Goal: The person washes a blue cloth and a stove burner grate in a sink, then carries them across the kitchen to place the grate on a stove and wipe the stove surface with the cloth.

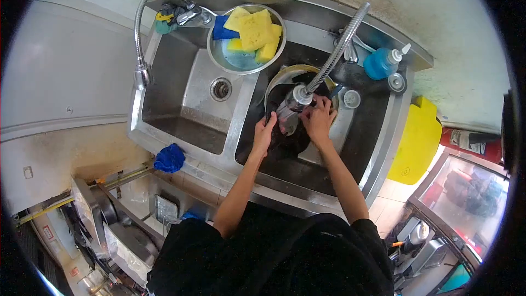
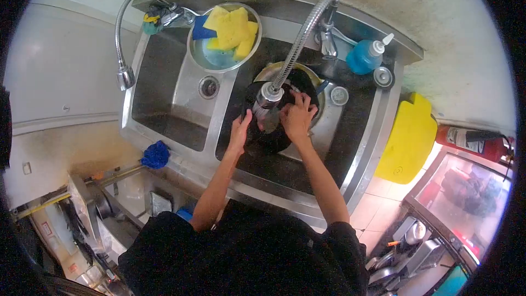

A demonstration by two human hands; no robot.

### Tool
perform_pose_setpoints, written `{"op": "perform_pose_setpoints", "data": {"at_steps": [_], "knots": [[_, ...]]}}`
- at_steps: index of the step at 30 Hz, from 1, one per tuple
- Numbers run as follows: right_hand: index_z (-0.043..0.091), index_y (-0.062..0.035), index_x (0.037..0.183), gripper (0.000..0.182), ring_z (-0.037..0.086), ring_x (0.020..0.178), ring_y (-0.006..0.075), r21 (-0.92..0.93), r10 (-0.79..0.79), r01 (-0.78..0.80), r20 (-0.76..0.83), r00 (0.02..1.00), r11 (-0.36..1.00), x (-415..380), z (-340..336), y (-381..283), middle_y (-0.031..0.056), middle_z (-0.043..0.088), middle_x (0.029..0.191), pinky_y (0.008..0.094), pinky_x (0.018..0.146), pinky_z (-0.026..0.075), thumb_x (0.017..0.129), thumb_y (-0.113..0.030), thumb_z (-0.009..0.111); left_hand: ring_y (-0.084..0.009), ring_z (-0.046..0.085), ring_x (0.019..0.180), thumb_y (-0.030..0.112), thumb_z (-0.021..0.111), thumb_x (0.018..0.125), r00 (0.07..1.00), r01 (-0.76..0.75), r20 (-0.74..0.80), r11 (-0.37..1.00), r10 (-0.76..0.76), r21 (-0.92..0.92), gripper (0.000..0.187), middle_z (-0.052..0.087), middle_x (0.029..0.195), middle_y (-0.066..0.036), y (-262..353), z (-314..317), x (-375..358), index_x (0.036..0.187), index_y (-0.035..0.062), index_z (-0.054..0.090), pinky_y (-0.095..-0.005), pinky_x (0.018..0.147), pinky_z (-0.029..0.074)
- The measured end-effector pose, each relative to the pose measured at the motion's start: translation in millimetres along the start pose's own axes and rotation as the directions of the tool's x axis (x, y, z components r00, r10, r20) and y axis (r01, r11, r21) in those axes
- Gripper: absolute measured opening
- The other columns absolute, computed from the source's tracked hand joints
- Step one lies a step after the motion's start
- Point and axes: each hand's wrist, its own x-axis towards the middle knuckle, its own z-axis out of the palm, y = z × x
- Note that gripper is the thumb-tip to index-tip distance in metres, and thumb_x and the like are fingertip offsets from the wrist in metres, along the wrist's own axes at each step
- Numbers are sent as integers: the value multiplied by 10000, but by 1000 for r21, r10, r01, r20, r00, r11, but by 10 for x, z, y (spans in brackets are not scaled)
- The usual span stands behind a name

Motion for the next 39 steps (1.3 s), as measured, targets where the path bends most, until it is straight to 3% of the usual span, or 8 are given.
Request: {"op": "perform_pose_setpoints", "data": {"at_steps": [4,8,12,14,18,25,33,39], "knots": [[626,-102,702,86,447,998,226,29,29,-22,-236,971,999,56,-74,87,41,518,1064,435,797,331,642,-161,646,-97,526,601,383,491,829,999,37,17,996,-39,84,396,565,699,-26,-154,-93,179,880,-4,557,-222,569,415],[601,-70,748,98,568,600,270,630,-170,99,53,984,770,60,-71,13,128,582,734,348,541,429,684,-140,626,-102,531,601,329,501,825,996,57,66,998,-58,6,347,575,726,-39,-298,-73,339,893,-7,555,-227,552,417],[578,-77,800,98,568,681,305,497,-189,40,253,949,867,46,-270,-65,144,579,763,381,587,433,703,-91,586,-107,538,612,267,513,814,995,-8,101,1000,7,10,304,581,748,-52,-324,-20,339,932,-11,551,-228,551,422],[543,-47,828,114,553,694,341,411,115,-22,-201,973,911,167,-501,19,170,568,743,405,602,435,714,-51,537,-116,545,607,257,511,814,995,28,94,997,-35,70,305,585,755,-62,-318,-43,347,945,-16,546,-233,555,431],[555,-8,829,127,573,666,310,119,20,90,-707,707,989,830,-1293,222,172,585,767,374,572,443,726,-72,520,-150,549,637,324,456,838,994,52,93,998,-56,44,375,593,759,-83,-306,-97,277,935,-27,547,-276,612,437],[628,-50,798,155,603,786,270,-432,48,-136,-208,977,891,1717,-1398,343,151,604,816,362,653,494,718,-113,511,-138,549,609,368,471,837,995,57,85,997,-54,-43,409,591,764,-90,-220,-85,193,928,-25,540,-260,581,450],[621,-48,750,138,599,747,281,-397,-50,-96,-342,938,913,1656,-1580,290,153,603,781,373,637,488,738,-114,500,-127,544,562,378,477,836,992,92,95,990,-81,-110,387,580,720,-70,-156,-94,173,898,0,536,-247,551,456],[538,-9,735,139,564,654,340,-108,-97,19,-791,605,994,1479,-2027,317,200,569,682,406,530,419,767,-143,522,-121,548,567,373,489,832,995,86,61,991,-80,-103,373,569,677,-56,-162,-81,197,897,9,529,-242,545,458]]}}
